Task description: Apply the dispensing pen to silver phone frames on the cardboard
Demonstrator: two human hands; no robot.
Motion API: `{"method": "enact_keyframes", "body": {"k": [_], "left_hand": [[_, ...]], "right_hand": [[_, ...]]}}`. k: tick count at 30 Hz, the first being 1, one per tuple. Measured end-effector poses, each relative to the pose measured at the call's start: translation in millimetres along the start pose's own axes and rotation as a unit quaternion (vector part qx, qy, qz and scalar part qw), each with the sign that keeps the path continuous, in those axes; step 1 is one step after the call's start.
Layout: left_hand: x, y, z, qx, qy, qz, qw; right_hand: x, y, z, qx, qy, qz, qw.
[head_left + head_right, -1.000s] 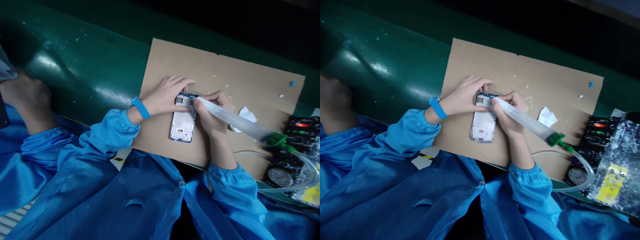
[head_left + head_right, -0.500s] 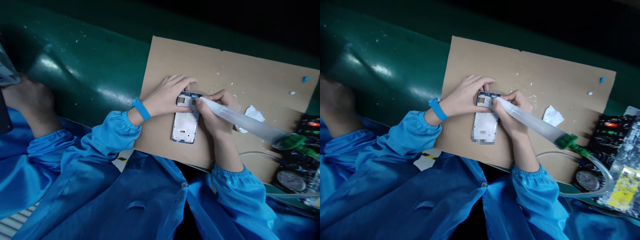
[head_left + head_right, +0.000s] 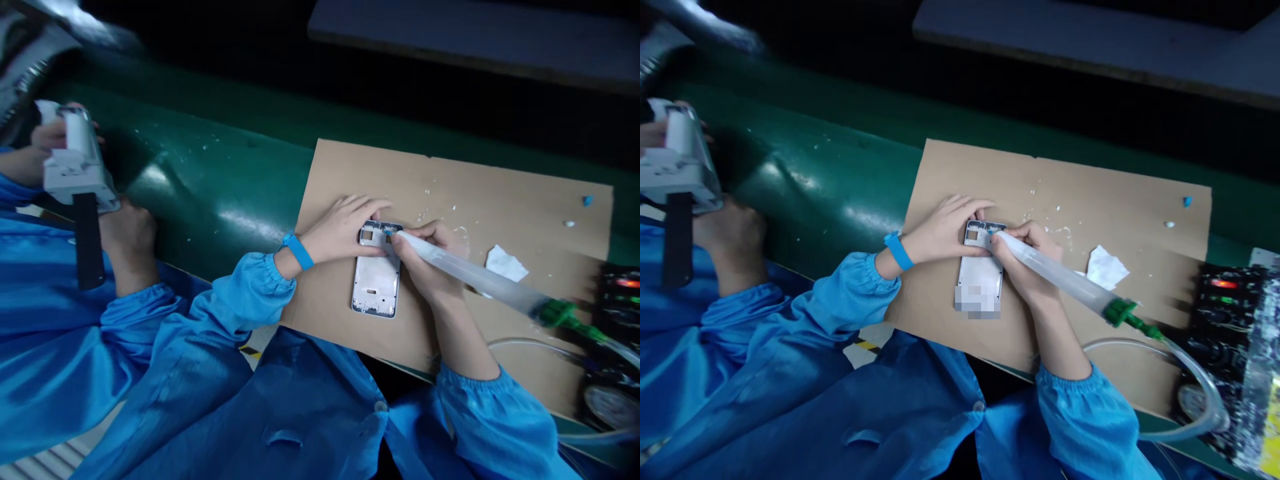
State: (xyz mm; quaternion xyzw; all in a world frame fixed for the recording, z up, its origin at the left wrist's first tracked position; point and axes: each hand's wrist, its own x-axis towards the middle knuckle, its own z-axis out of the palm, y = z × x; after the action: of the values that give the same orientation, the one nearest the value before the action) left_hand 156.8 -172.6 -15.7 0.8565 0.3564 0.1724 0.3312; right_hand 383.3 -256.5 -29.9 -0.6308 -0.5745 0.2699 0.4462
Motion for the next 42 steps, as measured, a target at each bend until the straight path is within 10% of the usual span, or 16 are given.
{"method": "enact_keyframes", "body": {"k": [42], "left_hand": [[0,6,-2.0,-0.003,-0.004,-0.021,1.0]], "right_hand": [[4,-11,-1,-0.014,-0.041,0.055,0.998]]}}
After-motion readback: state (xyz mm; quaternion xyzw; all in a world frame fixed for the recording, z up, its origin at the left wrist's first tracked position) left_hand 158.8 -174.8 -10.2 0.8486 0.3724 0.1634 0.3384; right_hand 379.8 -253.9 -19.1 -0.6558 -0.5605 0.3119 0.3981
